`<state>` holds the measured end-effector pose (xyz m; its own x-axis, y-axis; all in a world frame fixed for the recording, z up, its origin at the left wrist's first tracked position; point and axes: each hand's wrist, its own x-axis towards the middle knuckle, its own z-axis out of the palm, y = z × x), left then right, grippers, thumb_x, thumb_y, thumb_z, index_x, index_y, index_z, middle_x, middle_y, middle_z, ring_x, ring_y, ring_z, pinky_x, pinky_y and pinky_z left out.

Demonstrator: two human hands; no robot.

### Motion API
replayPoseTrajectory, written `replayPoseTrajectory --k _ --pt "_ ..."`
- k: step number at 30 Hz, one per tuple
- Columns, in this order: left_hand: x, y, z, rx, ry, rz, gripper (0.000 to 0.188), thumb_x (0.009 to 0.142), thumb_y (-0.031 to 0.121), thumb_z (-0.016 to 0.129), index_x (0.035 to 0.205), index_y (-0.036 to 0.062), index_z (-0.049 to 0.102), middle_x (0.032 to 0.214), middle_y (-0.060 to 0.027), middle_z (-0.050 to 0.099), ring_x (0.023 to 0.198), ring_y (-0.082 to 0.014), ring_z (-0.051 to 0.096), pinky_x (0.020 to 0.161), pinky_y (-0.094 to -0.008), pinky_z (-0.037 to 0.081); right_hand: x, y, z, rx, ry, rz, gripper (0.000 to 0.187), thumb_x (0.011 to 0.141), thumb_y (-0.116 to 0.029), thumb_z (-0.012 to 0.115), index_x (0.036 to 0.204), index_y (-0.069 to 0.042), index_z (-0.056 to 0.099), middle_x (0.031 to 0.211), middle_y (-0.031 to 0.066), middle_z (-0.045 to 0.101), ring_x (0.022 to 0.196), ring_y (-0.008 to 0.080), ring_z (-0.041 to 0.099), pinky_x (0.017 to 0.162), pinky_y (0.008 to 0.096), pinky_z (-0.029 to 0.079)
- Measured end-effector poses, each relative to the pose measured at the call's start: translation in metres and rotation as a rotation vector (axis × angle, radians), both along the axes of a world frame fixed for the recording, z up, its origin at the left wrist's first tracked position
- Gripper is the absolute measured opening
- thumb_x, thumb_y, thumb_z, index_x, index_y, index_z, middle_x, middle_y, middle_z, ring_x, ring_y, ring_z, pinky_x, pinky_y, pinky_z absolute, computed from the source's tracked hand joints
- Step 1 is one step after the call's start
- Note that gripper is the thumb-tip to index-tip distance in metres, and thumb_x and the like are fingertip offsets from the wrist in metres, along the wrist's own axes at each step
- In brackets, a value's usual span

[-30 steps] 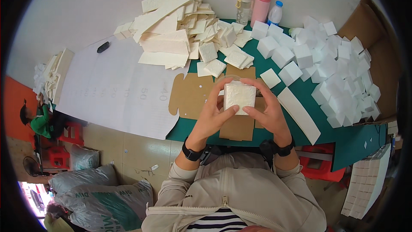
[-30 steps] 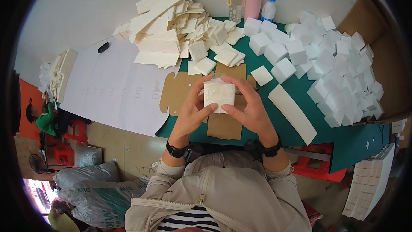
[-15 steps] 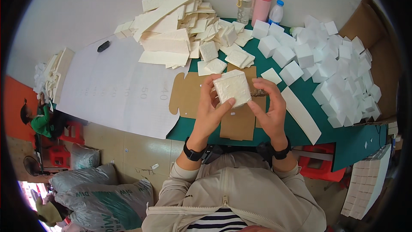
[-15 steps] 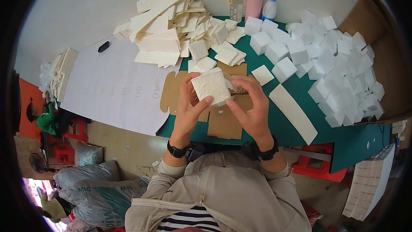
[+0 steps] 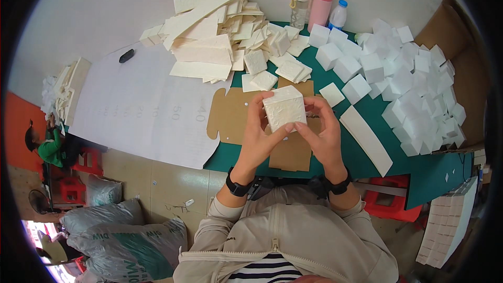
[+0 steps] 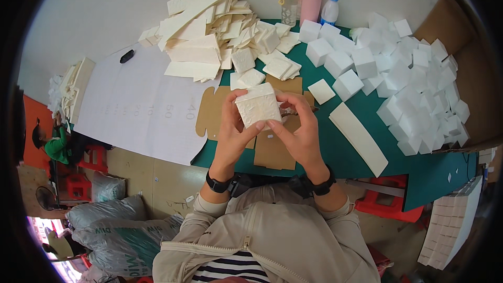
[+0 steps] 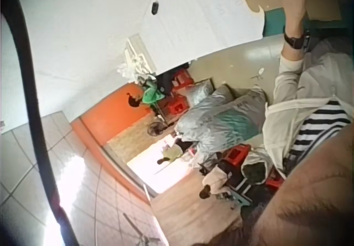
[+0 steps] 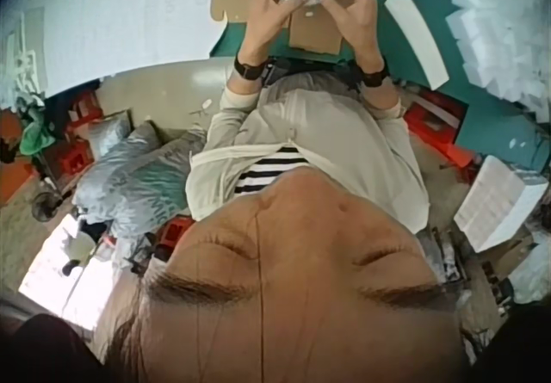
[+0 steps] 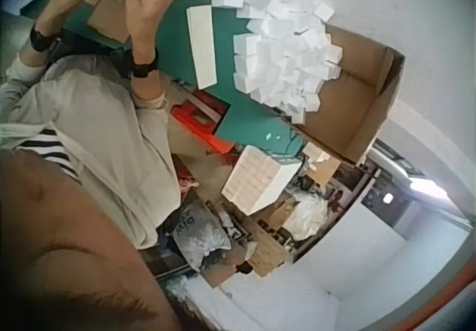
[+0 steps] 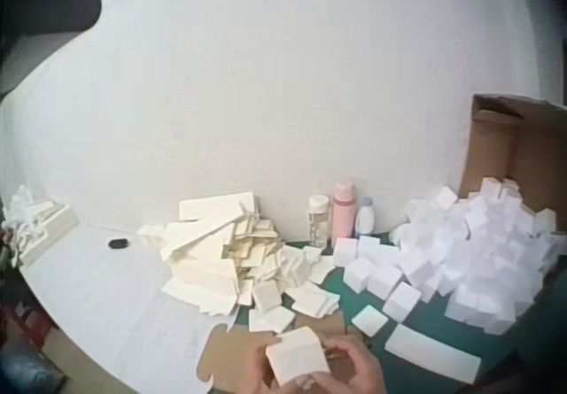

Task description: The person applies glue to a foam block with a brush and presses thin foam sheets onto the glued surfaces one by one. After covering the sides of the block, they place it onto a cardboard sheet.

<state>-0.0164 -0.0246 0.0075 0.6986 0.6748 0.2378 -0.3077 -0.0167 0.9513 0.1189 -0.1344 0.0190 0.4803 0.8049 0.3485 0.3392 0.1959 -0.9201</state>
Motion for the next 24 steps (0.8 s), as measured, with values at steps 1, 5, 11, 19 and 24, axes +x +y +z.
replayPoseTrajectory --k 1,5,11,19,24 --pt "0.000 -0.001 -0.001 -0.011 0.006 0.009 0.070 0.082 0.006 0.074 0.139 0.0092 0.033 0.129 -0.0127 0.050 0.116 -0.0218 0.056 0.092 -0.0342 0.050 0.000 0.000 -0.002 0.010 -0.007 0.006 0.049 0.083 -0.006 0.073 0.126 0.000 0.051 0.119 0.0101 0.057 0.113 0.0200 0.055 0.100 0.0345 0.042" --pt "0.002 -0.003 0.000 -0.048 -0.005 0.027 0.068 0.081 0.005 0.075 0.136 0.0098 0.035 0.126 -0.0123 0.052 0.113 -0.0208 0.058 0.093 -0.0339 0.050 0.000 -0.001 -0.006 0.039 -0.022 0.025 0.049 0.083 -0.007 0.073 0.127 0.000 0.051 0.121 0.0099 0.055 0.114 0.0196 0.054 0.100 0.0344 0.042" --pt "0.002 -0.007 0.007 -0.055 -0.027 0.049 0.065 0.083 0.004 0.072 0.137 0.0101 0.036 0.125 -0.0120 0.052 0.115 -0.0201 0.056 0.096 -0.0342 0.047 -0.004 0.000 -0.006 0.099 0.005 0.016 0.049 0.084 -0.007 0.072 0.127 0.000 0.051 0.124 0.0105 0.053 0.115 0.0195 0.053 0.101 0.0346 0.041" --pt "-0.007 0.000 0.012 -0.182 -0.027 -0.090 0.062 0.088 0.005 0.063 0.144 0.0074 0.036 0.135 -0.0133 0.048 0.128 -0.0225 0.047 0.108 -0.0370 0.036 0.000 -0.002 -0.005 0.101 0.052 0.042 0.041 0.087 -0.006 0.067 0.125 0.001 0.052 0.124 0.0114 0.054 0.117 0.0200 0.052 0.102 0.0347 0.040" --pt "-0.009 0.006 0.009 -0.085 -0.015 -0.066 0.071 0.083 0.005 0.069 0.145 0.0062 0.035 0.136 -0.0138 0.047 0.131 -0.0240 0.045 0.111 -0.0376 0.033 0.006 -0.002 -0.002 0.163 0.111 0.088 0.036 0.086 -0.006 0.069 0.119 0.000 0.057 0.124 0.0117 0.057 0.111 0.0202 0.056 0.097 0.0327 0.043"
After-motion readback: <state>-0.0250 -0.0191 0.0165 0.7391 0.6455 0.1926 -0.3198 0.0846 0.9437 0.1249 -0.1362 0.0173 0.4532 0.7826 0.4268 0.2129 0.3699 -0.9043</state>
